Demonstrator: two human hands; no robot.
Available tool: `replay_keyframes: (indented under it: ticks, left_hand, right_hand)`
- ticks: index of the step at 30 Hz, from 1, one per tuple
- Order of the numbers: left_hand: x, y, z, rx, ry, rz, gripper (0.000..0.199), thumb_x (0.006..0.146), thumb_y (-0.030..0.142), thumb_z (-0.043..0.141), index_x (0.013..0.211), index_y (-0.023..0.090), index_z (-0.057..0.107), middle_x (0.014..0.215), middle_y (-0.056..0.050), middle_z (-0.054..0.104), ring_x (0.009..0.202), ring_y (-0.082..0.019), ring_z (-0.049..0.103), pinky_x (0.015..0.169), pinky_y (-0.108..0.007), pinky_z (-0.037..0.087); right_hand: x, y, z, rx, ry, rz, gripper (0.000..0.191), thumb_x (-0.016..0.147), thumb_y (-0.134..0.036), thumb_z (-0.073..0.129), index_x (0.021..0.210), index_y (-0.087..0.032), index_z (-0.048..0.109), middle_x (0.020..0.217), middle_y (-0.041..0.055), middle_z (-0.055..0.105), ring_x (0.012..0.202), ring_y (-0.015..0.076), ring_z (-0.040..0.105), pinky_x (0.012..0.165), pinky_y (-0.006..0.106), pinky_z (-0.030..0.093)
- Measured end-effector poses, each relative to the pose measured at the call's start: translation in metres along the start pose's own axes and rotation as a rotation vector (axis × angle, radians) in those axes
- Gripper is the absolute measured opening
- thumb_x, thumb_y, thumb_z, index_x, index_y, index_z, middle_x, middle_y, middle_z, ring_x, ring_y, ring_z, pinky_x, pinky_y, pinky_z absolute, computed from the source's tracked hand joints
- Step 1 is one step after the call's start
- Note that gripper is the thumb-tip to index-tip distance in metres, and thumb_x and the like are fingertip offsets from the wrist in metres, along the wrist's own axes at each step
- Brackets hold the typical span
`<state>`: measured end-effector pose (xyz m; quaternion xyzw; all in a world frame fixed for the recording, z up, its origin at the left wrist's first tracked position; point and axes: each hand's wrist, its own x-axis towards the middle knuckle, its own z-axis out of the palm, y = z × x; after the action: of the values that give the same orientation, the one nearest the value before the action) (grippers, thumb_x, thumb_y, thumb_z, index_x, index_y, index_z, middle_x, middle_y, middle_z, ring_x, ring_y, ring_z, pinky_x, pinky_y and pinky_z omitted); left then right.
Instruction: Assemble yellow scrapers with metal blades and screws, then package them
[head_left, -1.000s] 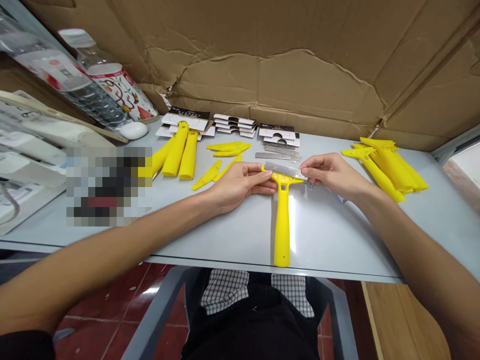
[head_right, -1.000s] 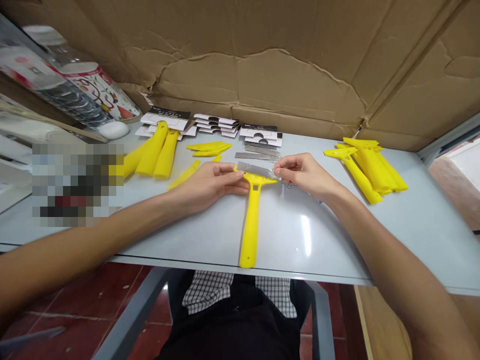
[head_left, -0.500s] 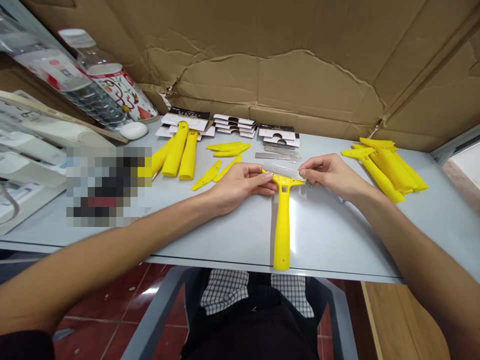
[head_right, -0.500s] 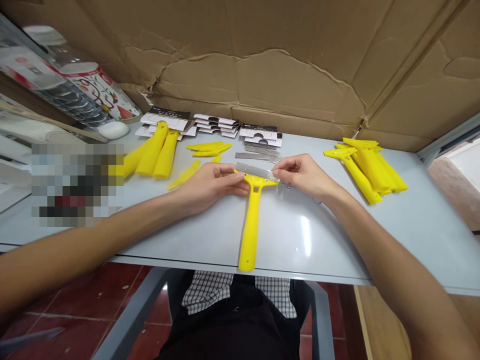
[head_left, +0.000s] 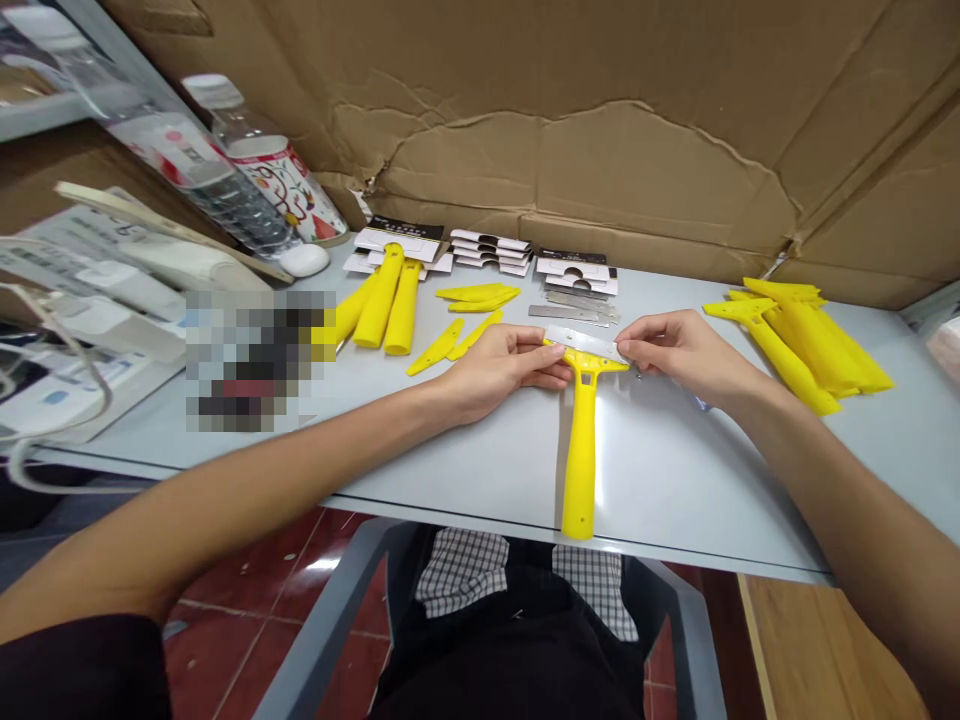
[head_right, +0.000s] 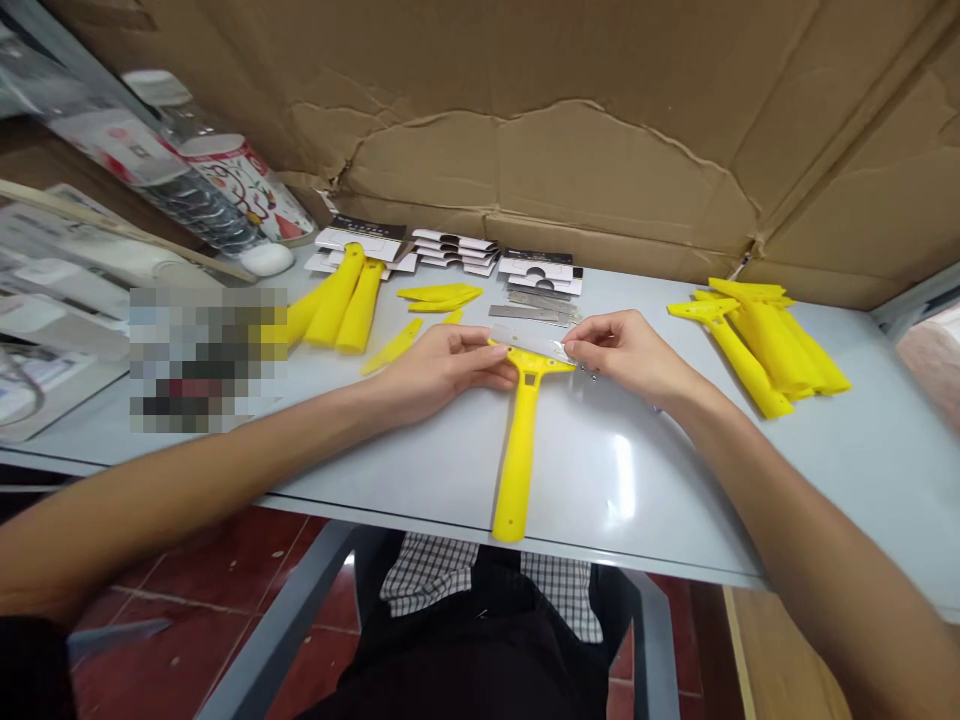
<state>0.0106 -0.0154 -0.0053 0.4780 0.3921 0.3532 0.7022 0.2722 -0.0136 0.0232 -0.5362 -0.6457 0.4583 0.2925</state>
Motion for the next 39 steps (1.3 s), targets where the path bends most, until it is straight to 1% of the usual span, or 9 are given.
replay_keyframes:
  ticks: [4,10,16,23,27,30,33,35,39]
  left_hand:
    - [0.003,-0.003,-0.003,-0.02,-0.015,0.007,0.013,0.097,0.02,0.077,0.098,0.007,0.079,0.098,-0.014,0.083,0.084,-0.016,0.079,0.091,-0.032,0.065]
    - [0.003,-0.005,-0.004,-0.049,-0.016,0.012,0.011,0.095,0.019,0.079,0.095,0.009,0.079,0.092,-0.012,0.083,0.083,-0.016,0.079,0.089,-0.031,0.065]
    - [0.002,-0.005,-0.002,-0.032,-0.014,0.026,0.009,0.097,0.018,0.076,0.097,0.009,0.08,0.099,-0.014,0.084,0.085,-0.016,0.08,0.089,-0.03,0.065]
    - [0.0,-0.005,0.001,-0.034,0.009,0.04,0.009,0.098,0.016,0.074,0.099,0.008,0.079,0.096,-0.013,0.083,0.084,-0.015,0.08,0.089,-0.029,0.066]
    - [0.0,-0.004,0.002,-0.045,0.015,0.023,0.009,0.097,0.015,0.075,0.098,0.008,0.08,0.096,-0.014,0.084,0.082,-0.016,0.08,0.088,-0.03,0.066]
    - [-0.001,-0.001,0.004,-0.065,0.042,0.005,0.013,0.1,0.015,0.071,0.095,0.007,0.08,0.093,-0.016,0.083,0.078,-0.017,0.08,0.083,-0.031,0.067]
    - [-0.002,0.002,0.006,-0.073,0.103,-0.028,0.02,0.102,0.017,0.066,0.091,0.006,0.078,0.087,-0.016,0.082,0.071,-0.018,0.079,0.072,-0.029,0.067]
    - [-0.002,0.003,0.008,-0.071,0.138,-0.043,0.02,0.101,0.015,0.065,0.089,0.006,0.077,0.081,-0.015,0.081,0.067,-0.017,0.078,0.066,-0.027,0.066]
    - [-0.002,0.004,0.009,-0.062,0.186,-0.04,0.018,0.099,0.01,0.063,0.087,0.006,0.076,0.075,-0.013,0.079,0.063,-0.016,0.077,0.064,-0.025,0.065]
  right_hand:
    - [0.001,0.001,-0.001,0.003,0.004,0.015,0.032,0.076,-0.048,0.089,0.086,-0.019,0.082,0.067,0.0019,0.064,0.063,0.0141,0.051,0.059,0.032,0.039]
    - [0.001,0.003,-0.001,-0.004,0.003,0.022,0.026,0.08,-0.045,0.087,0.085,-0.02,0.082,0.068,0.0025,0.065,0.064,0.0147,0.052,0.06,0.032,0.04]
    - [0.002,0.001,0.001,-0.017,-0.001,0.007,0.025,0.081,-0.044,0.085,0.085,-0.02,0.081,0.067,0.0019,0.064,0.063,0.0141,0.052,0.059,0.031,0.039]
    - [0.001,0.003,0.004,0.004,-0.007,0.029,0.026,0.083,-0.042,0.084,0.093,-0.018,0.077,0.066,0.0035,0.07,0.061,0.0149,0.057,0.06,0.031,0.043]
    - [-0.001,0.002,0.006,-0.001,0.0,-0.002,0.026,0.082,-0.041,0.084,0.091,-0.017,0.078,0.066,0.0027,0.069,0.061,0.0144,0.058,0.06,0.03,0.044]
    - [-0.002,0.0,0.008,-0.015,0.017,-0.018,0.024,0.082,-0.039,0.084,0.09,-0.017,0.079,0.067,0.0022,0.069,0.061,0.0144,0.059,0.059,0.03,0.045]
    - [-0.003,-0.002,0.01,-0.037,0.03,-0.04,0.022,0.083,-0.037,0.082,0.09,-0.017,0.079,0.067,0.0023,0.069,0.061,0.0143,0.059,0.059,0.03,0.045]
    - [-0.004,-0.002,0.012,-0.041,0.029,-0.049,0.022,0.084,-0.037,0.081,0.091,-0.017,0.079,0.068,0.0025,0.07,0.061,0.0142,0.059,0.059,0.03,0.045]
    - [-0.005,-0.003,0.014,-0.049,0.015,-0.052,0.022,0.088,-0.038,0.079,0.094,-0.017,0.08,0.07,0.0028,0.07,0.062,0.0143,0.059,0.059,0.03,0.044]
